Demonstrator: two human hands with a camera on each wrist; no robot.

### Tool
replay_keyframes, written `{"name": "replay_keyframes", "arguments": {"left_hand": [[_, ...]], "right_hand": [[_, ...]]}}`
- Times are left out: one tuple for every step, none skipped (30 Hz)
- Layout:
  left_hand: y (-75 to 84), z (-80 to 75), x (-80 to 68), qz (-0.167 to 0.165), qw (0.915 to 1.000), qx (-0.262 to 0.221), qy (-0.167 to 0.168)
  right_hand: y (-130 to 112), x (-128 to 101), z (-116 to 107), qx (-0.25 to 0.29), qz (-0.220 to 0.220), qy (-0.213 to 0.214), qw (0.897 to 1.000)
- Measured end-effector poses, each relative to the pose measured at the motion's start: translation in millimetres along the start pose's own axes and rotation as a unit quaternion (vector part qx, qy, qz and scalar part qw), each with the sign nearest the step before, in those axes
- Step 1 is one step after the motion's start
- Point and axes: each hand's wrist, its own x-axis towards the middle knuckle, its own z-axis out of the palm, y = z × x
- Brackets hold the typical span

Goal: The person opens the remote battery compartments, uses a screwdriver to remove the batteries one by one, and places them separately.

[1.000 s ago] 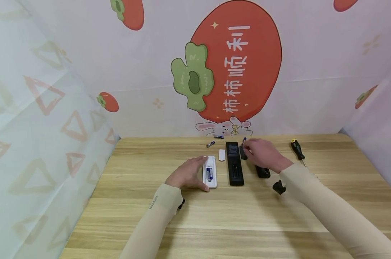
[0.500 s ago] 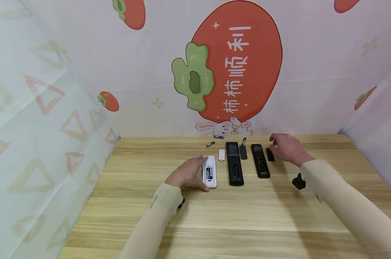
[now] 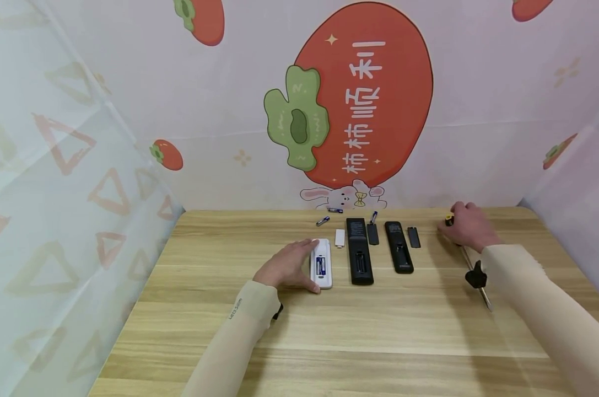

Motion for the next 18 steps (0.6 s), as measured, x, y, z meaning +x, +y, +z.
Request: {"name": "replay_keyframes", "arguments": {"left_hand": [[0.0, 0.2, 0.3, 0.0, 1.0, 0.0, 0.001], [0.0, 0.5, 0.5, 0.0, 1.0, -0.001, 0.002], [0.1, 0.7, 0.9, -0.001, 1.0, -0.001, 0.002], [0.1, 1.0, 1.3, -0.003, 1.0, 0.0, 0.001], [-0.1, 1.4, 1.6, -0.003, 1.0, -0.001, 0.002], [-0.1, 1.6, 1.8, -0.004, 1.0, -0.002, 0.001], [-0.2, 1.9, 1.9, -0.004, 1.0, -0.003, 0.002], [-0.3, 2.0, 2.0, -0.004, 1.0, -0.003, 0.001], [-0.3, 2.0, 1.9, -0.005, 1.0, -0.004, 0.001], [-0.3, 2.2, 1.9, -0.006, 1.0, -0.004, 0.0], [-0.3, 2.2, 1.8, -0.007, 1.0, -0.006, 0.0], [-0.3, 2.1, 1.8, -0.008, 1.0, -0.006, 0.001], [-0.4, 2.2, 1.8, -0.008, 0.9999, -0.006, 0.001], [-0.3, 2.1, 1.7, -0.009, 0.9999, -0.007, 0.001], [-0.4, 2.1, 1.7, -0.009, 0.9999, -0.008, 0.0], [-0.5, 2.0, 1.8, -0.01, 0.9999, -0.009, 0.0], [-0.4, 1.8, 1.7, -0.01, 0.9999, -0.009, 0.0], [-0.4, 1.7, 1.6, -0.01, 0.9999, -0.009, -0.001]], "right_hand": [[4, 0, 0, 0.003, 0.007, -0.011, 1.0], [8, -1, 0, 0.004, 0.013, -0.022, 1.0], [11, -1, 0, 0.006, 0.019, -0.03, 0.999], [15, -2, 1, 0.006, 0.024, -0.039, 0.999], [18, -2, 1, 0.003, 0.027, -0.046, 0.999], [21, -2, 2, 0.004, 0.032, -0.053, 0.998], [24, -3, 3, 0.002, 0.035, -0.056, 0.998], [26, -3, 3, 0.0, 0.037, -0.059, 0.998], [28, -3, 4, 0.0, 0.039, -0.062, 0.997], [29, -3, 4, 0.0, 0.038, -0.064, 0.997], [30, -3, 5, 0.001, 0.039, -0.064, 0.997], [30, -3, 5, 0.003, 0.04, -0.064, 0.997], [30, -4, 5, 0.004, 0.041, -0.065, 0.997], [29, -5, 5, 0.006, 0.041, -0.066, 0.997], [29, -5, 5, 0.007, 0.041, -0.067, 0.997], [28, -6, 4, 0.006, 0.04, -0.069, 0.997], [27, -6, 4, 0.007, 0.04, -0.07, 0.997], [26, -7, 5, 0.006, 0.039, -0.07, 0.997]]}}
